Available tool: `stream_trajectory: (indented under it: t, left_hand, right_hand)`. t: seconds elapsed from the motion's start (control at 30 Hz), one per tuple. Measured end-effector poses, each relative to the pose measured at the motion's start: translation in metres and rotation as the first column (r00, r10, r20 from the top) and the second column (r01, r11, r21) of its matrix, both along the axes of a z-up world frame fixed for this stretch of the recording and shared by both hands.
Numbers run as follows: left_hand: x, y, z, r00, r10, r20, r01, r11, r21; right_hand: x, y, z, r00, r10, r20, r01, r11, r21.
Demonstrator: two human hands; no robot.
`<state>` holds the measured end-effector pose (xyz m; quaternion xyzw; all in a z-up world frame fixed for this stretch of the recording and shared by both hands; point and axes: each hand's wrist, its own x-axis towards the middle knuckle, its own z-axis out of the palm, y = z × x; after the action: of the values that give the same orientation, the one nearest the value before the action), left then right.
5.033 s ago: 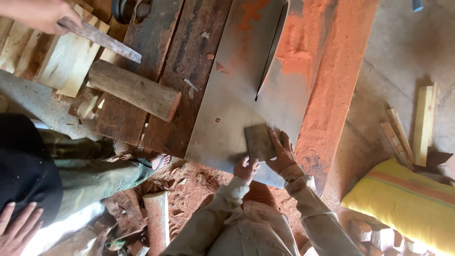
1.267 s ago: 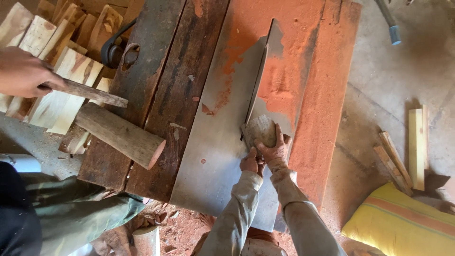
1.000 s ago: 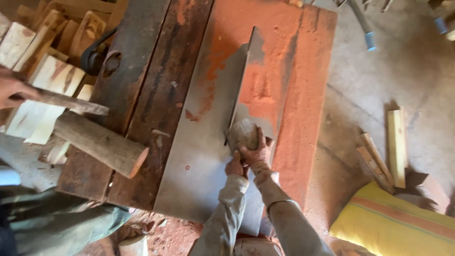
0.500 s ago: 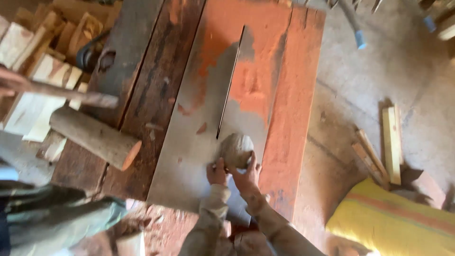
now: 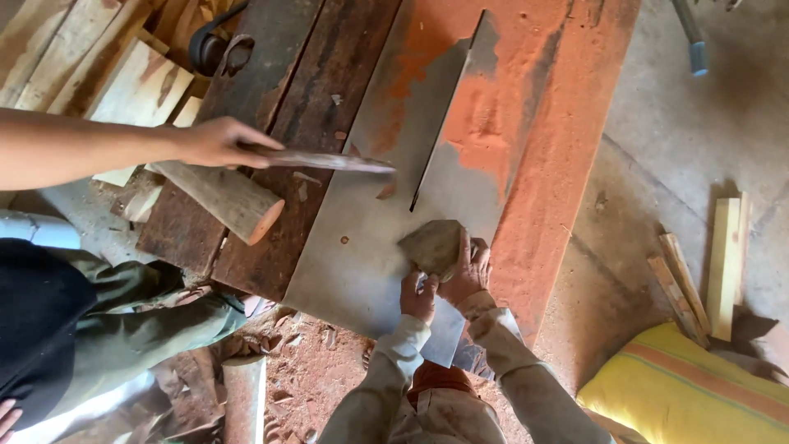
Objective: Cutting small wooden blocks into smaller pieces using a table saw.
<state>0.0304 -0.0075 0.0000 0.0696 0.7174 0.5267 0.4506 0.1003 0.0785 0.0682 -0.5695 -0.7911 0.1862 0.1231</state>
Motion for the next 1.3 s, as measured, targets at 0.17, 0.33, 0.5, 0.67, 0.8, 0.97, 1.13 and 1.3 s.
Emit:
stream_trajectory:
  t: [0.17,0.33,0.5,0.67,0.8,0.97,1.13,1.3]
  left_hand:
    - [0.011,-0.003,-0.021,0.993,0.035,0.108,-0.012,0.978,-0.207]
    - [0.036,-0.001,-0.012,0.844,0.333,0.420,-0.270,0.941,-0.203]
    - [0.025,0.025,-0.006,0.837,0.371,0.402,-0.392,0.919,-0.032]
    - [0.026,0.039,-0.016,0.830,0.384,0.405,-0.405,0.914,-0.038]
    - [0.021,0.054,-0.004,0.848,0.351,0.396,-0.375,0.927,-0.020]
    - [0.023,0.064,-0.016,0.829,0.382,0.409,-0.411,0.911,-0.019]
    - [0.025,0.070,-0.020,0.822,0.410,0.395,-0.426,0.903,-0.050]
    - [0.025,0.074,-0.034,0.849,0.330,0.413,-0.357,0.934,-0.013]
  right_hand:
    - [-0.004,0.006,-0.027,0.995,0.007,-0.104,-0.010,1.000,-0.024]
    - [0.004,0.003,-0.017,0.992,0.046,-0.114,-0.062,0.988,-0.143]
    - [-0.017,0.027,0.011,0.956,0.112,-0.271,-0.125,0.992,-0.032]
    - [-0.022,0.044,0.018,0.947,0.163,-0.277,-0.172,0.985,-0.007]
    - [-0.030,0.052,0.034,0.954,0.161,-0.253,-0.169,0.986,-0.010]
    - [-0.032,0.063,0.034,0.961,0.153,-0.231,-0.165,0.986,-0.034]
    - [-0.031,0.068,0.027,0.955,0.155,-0.252,-0.170,0.985,-0.039]
    - [-0.019,0.072,-0.011,0.960,0.125,-0.250,-0.146,0.987,-0.066]
